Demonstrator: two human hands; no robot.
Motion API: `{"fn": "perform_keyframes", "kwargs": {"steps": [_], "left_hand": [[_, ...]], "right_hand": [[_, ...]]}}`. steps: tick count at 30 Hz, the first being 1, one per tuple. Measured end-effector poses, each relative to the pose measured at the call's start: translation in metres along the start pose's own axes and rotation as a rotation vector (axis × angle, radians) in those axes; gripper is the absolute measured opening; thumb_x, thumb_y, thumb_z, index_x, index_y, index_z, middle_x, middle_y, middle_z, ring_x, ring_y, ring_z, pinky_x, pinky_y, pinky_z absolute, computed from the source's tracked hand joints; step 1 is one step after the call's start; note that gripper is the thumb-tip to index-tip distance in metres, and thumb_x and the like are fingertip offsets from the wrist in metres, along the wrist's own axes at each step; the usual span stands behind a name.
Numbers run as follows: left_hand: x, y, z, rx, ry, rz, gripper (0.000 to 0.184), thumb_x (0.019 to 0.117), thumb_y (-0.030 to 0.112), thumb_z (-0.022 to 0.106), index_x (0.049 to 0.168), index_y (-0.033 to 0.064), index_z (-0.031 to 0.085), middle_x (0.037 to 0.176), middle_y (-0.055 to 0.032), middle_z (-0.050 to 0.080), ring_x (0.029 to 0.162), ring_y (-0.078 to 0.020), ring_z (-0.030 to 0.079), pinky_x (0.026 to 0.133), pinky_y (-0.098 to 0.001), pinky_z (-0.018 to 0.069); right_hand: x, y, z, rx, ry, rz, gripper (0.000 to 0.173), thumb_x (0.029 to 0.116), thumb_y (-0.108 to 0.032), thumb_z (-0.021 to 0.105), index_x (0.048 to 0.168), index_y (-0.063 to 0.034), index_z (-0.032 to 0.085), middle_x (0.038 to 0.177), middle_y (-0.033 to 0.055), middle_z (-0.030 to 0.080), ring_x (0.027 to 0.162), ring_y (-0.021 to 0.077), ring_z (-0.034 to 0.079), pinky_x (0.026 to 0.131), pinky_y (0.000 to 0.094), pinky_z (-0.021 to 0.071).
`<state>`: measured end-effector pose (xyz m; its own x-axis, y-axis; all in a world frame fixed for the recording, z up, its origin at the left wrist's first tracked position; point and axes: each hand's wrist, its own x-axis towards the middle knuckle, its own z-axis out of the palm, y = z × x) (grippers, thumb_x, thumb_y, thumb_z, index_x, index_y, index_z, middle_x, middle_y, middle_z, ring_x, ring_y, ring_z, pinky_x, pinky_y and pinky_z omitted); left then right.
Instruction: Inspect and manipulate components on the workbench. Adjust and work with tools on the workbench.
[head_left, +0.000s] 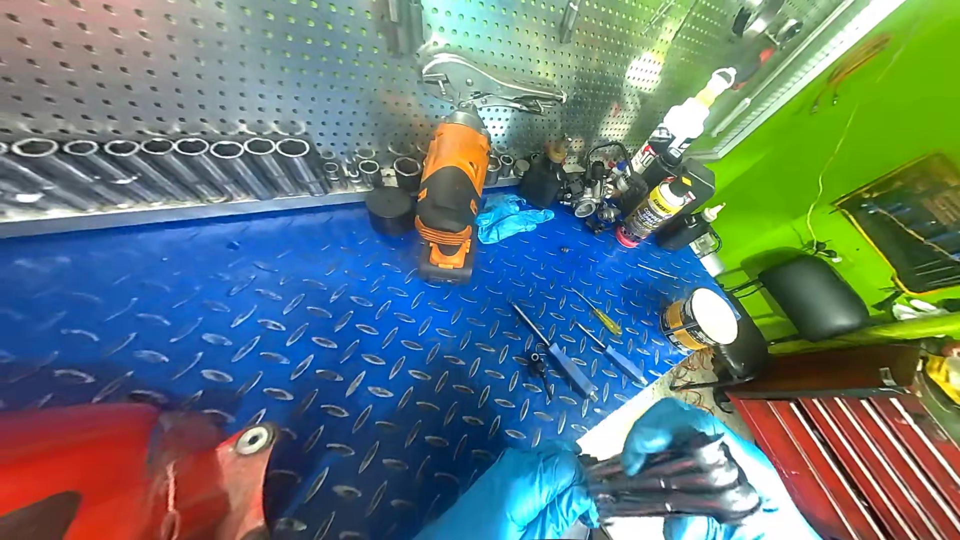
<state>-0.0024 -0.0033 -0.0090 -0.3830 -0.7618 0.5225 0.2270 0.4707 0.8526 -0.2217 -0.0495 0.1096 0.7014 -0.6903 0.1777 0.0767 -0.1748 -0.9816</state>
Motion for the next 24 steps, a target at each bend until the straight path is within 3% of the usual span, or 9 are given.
{"fn": "perform_keyframes", "kwargs": {"steps": [3,4,8,10,13,17,19,22,24], "left_hand": [[0.000,-0.002,0.000,0.002,0.003,0.004,0.026,0.1085,0.016,0.049,0.099,-0.0020,0.065,0.093,-0.0148,0.067,0.095,-0.0163,0.066,0.089,-0.0257,0.0532],[0.000,-0.003,0.000,-0.006,0.007,0.005,0.026,0.1087,0.016,0.048,0.099,-0.0017,0.065,0.092,-0.0143,0.067,0.093,-0.0153,0.066,0.088,-0.0247,0.0531],[-0.004,-0.006,-0.001,-0.023,0.020,0.000,0.028,0.1097,0.019,0.046,0.103,-0.0009,0.065,0.094,-0.0150,0.070,0.095,-0.0160,0.069,0.090,-0.0277,0.0550],[-0.003,-0.006,-0.002,-0.024,-0.003,-0.006,0.028,0.1094,0.018,0.047,0.100,-0.0014,0.065,0.093,-0.0154,0.069,0.095,-0.0176,0.068,0.090,-0.0291,0.0547],[0.000,-0.004,-0.001,-0.014,-0.007,-0.009,0.028,0.1089,0.017,0.048,0.098,-0.0014,0.065,0.092,-0.0148,0.068,0.093,-0.0168,0.067,0.088,-0.0269,0.0542],[0.001,-0.005,0.000,-0.003,-0.013,0.012,0.026,0.1084,0.016,0.049,0.099,-0.0020,0.065,0.093,-0.0154,0.067,0.095,-0.0178,0.066,0.089,-0.0268,0.0533],[0.000,-0.005,0.000,-0.004,-0.012,0.009,0.026,0.1083,0.016,0.049,0.098,-0.0020,0.065,0.092,-0.0154,0.067,0.094,-0.0176,0.066,0.088,-0.0265,0.0532],[0.000,-0.004,-0.002,-0.018,0.001,0.008,0.027,0.1085,0.016,0.049,0.099,-0.0026,0.066,0.092,-0.0151,0.067,0.093,-0.0167,0.066,0.088,-0.0261,0.0535],[0.000,-0.004,-0.001,-0.014,0.001,0.021,0.027,0.1086,0.016,0.048,0.098,-0.0021,0.066,0.091,-0.0148,0.067,0.094,-0.0173,0.066,0.090,-0.0269,0.0532]], "right_hand": [[0.006,0.004,0.010,-0.095,0.129,-0.010,0.044,0.0850,-0.026,0.084,0.125,-0.0197,0.067,0.115,-0.0120,0.064,0.107,-0.0026,0.059,0.091,0.0142,0.0511],[0.007,0.006,0.011,-0.112,0.133,-0.033,0.043,0.0862,-0.028,0.082,0.126,-0.0196,0.067,0.117,-0.0127,0.065,0.110,-0.0029,0.057,0.094,0.0145,0.0489],[0.005,-0.001,0.001,-0.143,0.009,-0.057,0.037,0.1008,-0.027,0.065,0.137,-0.0201,0.060,0.139,-0.0067,0.058,0.128,0.0049,0.052,0.106,0.0234,0.0453],[0.005,-0.004,-0.003,-0.050,-0.017,-0.038,0.032,0.1020,-0.019,0.062,0.133,-0.0123,0.061,0.144,0.0036,0.057,0.136,0.0157,0.051,0.113,0.0330,0.0441],[0.005,-0.002,0.000,0.131,-0.007,-0.017,0.039,0.0996,-0.008,0.064,0.138,-0.0084,0.059,0.130,0.0080,0.067,0.117,0.0162,0.065,0.101,0.0317,0.0550],[0.010,0.000,0.005,0.008,0.032,-0.017,0.051,0.0939,-0.021,0.075,0.142,-0.0146,0.060,0.116,-0.0041,0.070,0.102,0.0024,0.066,0.090,0.0186,0.0552],[0.009,0.001,0.002,0.001,0.005,-0.006,0.050,0.0917,-0.024,0.078,0.138,-0.0147,0.062,0.114,-0.0047,0.070,0.101,0.0017,0.065,0.089,0.0181,0.0549],[0.004,-0.003,-0.012,0.006,-0.145,0.015,0.039,0.0989,-0.023,0.067,0.135,-0.0113,0.058,0.132,0.0032,0.061,0.112,0.0094,0.062,0.097,0.0269,0.0530],[0.002,-0.004,-0.015,-0.002,-0.125,-0.015,0.031,0.1002,-0.017,0.066,0.129,-0.0065,0.062,0.127,0.0079,0.066,0.113,0.0143,0.065,0.098,0.0310,0.0551]]}}
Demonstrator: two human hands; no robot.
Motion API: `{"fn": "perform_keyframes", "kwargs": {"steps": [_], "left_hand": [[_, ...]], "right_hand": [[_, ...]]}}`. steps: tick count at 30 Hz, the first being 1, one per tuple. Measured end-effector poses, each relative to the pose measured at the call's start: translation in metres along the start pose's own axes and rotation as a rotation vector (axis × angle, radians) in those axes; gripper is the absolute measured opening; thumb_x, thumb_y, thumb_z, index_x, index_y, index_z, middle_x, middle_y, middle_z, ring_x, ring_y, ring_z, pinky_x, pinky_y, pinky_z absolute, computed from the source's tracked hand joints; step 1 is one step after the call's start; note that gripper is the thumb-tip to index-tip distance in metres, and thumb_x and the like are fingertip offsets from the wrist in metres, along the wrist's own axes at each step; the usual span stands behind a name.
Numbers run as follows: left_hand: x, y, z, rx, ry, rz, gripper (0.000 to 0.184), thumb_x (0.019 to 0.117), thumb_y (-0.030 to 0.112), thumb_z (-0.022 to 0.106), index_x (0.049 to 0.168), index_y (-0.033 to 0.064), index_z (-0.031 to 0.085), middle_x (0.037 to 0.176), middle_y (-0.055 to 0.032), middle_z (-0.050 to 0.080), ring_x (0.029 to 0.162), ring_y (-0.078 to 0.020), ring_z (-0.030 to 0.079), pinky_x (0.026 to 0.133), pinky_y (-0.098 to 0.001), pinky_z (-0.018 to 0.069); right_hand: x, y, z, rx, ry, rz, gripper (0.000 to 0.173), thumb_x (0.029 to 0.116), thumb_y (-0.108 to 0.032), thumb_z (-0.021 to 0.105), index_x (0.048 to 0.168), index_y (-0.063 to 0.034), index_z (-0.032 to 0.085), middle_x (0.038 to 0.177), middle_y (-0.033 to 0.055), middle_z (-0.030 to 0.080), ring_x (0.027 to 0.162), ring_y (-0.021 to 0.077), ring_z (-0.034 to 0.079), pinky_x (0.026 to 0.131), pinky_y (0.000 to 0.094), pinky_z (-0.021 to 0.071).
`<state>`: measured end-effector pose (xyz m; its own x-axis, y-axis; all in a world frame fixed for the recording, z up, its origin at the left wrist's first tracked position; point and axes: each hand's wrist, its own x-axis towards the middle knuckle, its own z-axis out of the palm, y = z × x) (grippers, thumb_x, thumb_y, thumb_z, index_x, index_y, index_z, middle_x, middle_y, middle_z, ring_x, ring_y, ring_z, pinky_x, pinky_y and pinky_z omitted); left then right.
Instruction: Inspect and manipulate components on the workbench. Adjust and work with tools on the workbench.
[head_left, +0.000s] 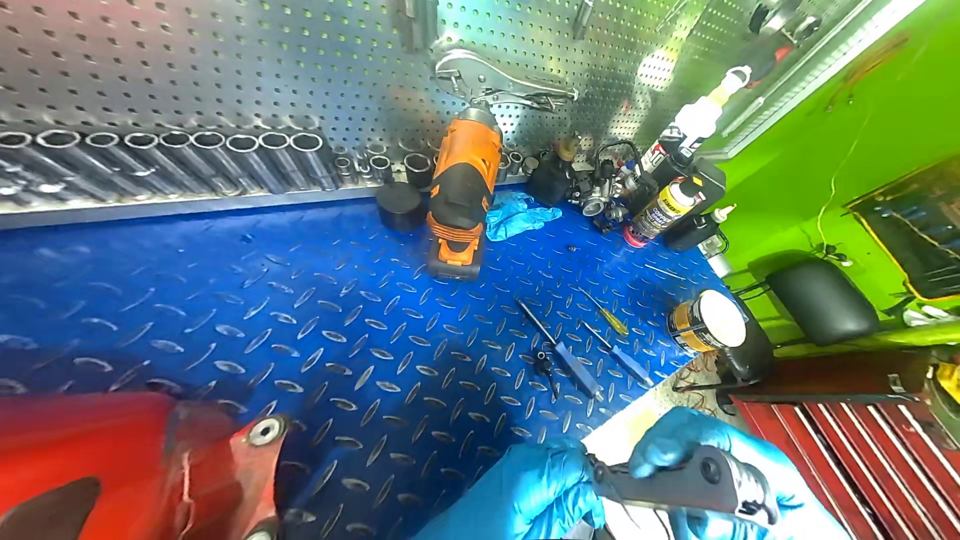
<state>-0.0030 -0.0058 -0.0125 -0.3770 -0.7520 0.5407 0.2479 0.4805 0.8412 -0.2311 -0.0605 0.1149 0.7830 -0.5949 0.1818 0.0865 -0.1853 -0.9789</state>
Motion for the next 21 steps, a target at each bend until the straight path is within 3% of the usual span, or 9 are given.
{"fn": "perform_keyframes", "kwargs": {"steps": [3,5,8,10,13,16,18,19,21], "left_hand": [[0.002,0.000,0.002,0.005,-0.025,0.008,0.026,0.1084,0.014,0.048,0.096,-0.0018,0.065,0.092,-0.0154,0.067,0.099,-0.0204,0.067,0.099,-0.0314,0.0514],[0.002,0.001,0.002,0.010,-0.034,0.001,0.026,0.1080,0.013,0.048,0.095,-0.0020,0.065,0.092,-0.0160,0.068,0.099,-0.0215,0.067,0.098,-0.0326,0.0517],[0.002,0.001,0.001,0.018,-0.020,-0.004,0.028,0.1090,0.015,0.047,0.098,-0.0018,0.066,0.092,-0.0154,0.067,0.095,-0.0185,0.067,0.089,-0.0274,0.0534],[0.001,0.002,0.000,0.010,-0.014,-0.011,0.028,0.1087,0.015,0.047,0.098,-0.0021,0.067,0.091,-0.0152,0.068,0.094,-0.0174,0.067,0.088,-0.0260,0.0533],[0.001,0.001,0.000,0.009,-0.034,-0.006,0.028,0.1087,0.015,0.047,0.097,-0.0024,0.065,0.091,-0.0156,0.067,0.095,-0.0192,0.067,0.093,-0.0287,0.0531],[0.002,0.002,0.001,0.022,-0.030,0.002,0.028,0.1084,0.015,0.048,0.094,-0.0029,0.064,0.090,-0.0164,0.066,0.094,-0.0205,0.066,0.089,-0.0282,0.0525],[0.001,0.000,0.002,0.024,-0.034,0.006,0.028,0.1085,0.015,0.047,0.096,-0.0029,0.064,0.091,-0.0163,0.066,0.095,-0.0210,0.066,0.093,-0.0301,0.0524],[0.000,-0.001,0.001,0.023,-0.037,-0.001,0.028,0.1086,0.016,0.048,0.096,-0.0025,0.065,0.091,-0.0158,0.067,0.096,-0.0208,0.067,0.096,-0.0315,0.0527],[0.000,0.000,0.002,0.023,-0.040,-0.016,0.027,0.1083,0.016,0.049,0.096,-0.0022,0.065,0.091,-0.0159,0.067,0.095,-0.0213,0.067,0.091,-0.0314,0.0542]], "right_hand": [[0.001,0.003,0.001,-0.091,0.090,-0.019,0.025,0.0964,-0.024,0.072,0.118,-0.0132,0.064,0.111,-0.0016,0.068,0.108,0.0068,0.064,0.094,0.0232,0.0528],[0.003,0.008,0.006,-0.098,0.125,-0.006,0.034,0.0904,-0.032,0.078,0.115,-0.0183,0.059,0.106,-0.0083,0.063,0.104,-0.0002,0.059,0.090,0.0160,0.0478],[0.003,0.005,0.011,-0.023,0.091,0.041,0.049,0.0904,-0.025,0.078,0.134,-0.0190,0.057,0.127,-0.0104,0.062,0.119,-0.0014,0.056,0.102,0.0175,0.0468],[0.003,0.002,0.009,-0.115,0.079,0.043,0.041,0.0960,-0.027,0.071,0.134,-0.0171,0.059,0.130,-0.0088,0.059,0.124,0.0004,0.050,0.107,0.0199,0.0414],[0.004,0.006,0.003,-0.099,0.049,-0.005,0.033,0.0978,-0.028,0.069,0.127,-0.0140,0.063,0.133,-0.0004,0.058,0.130,0.0097,0.051,0.109,0.0255,0.0431],[0.006,0.015,0.005,0.060,0.041,-0.012,0.034,0.0906,-0.025,0.078,0.117,-0.0167,0.058,0.118,-0.0002,0.067,0.113,0.0094,0.064,0.095,0.0246,0.0538],[0.006,0.017,0.012,0.074,0.111,0.016,0.042,0.0833,-0.023,0.085,0.114,-0.0201,0.056,0.105,-0.0059,0.066,0.099,0.0026,0.064,0.085,0.0182,0.0542],[0.006,0.015,0.017,0.040,0.164,0.041,0.047,0.0803,-0.022,0.087,0.117,-0.0219,0.058,0.107,-0.0097,0.065,0.097,-0.0010,0.062,0.084,0.0154,0.0532],[0.008,0.011,0.027,0.031,0.244,0.044,0.060,0.0786,-0.014,0.088,0.132,-0.0181,0.061,0.122,-0.0096,0.067,0.106,-0.0007,0.064,0.092,0.0180,0.0552]]}}
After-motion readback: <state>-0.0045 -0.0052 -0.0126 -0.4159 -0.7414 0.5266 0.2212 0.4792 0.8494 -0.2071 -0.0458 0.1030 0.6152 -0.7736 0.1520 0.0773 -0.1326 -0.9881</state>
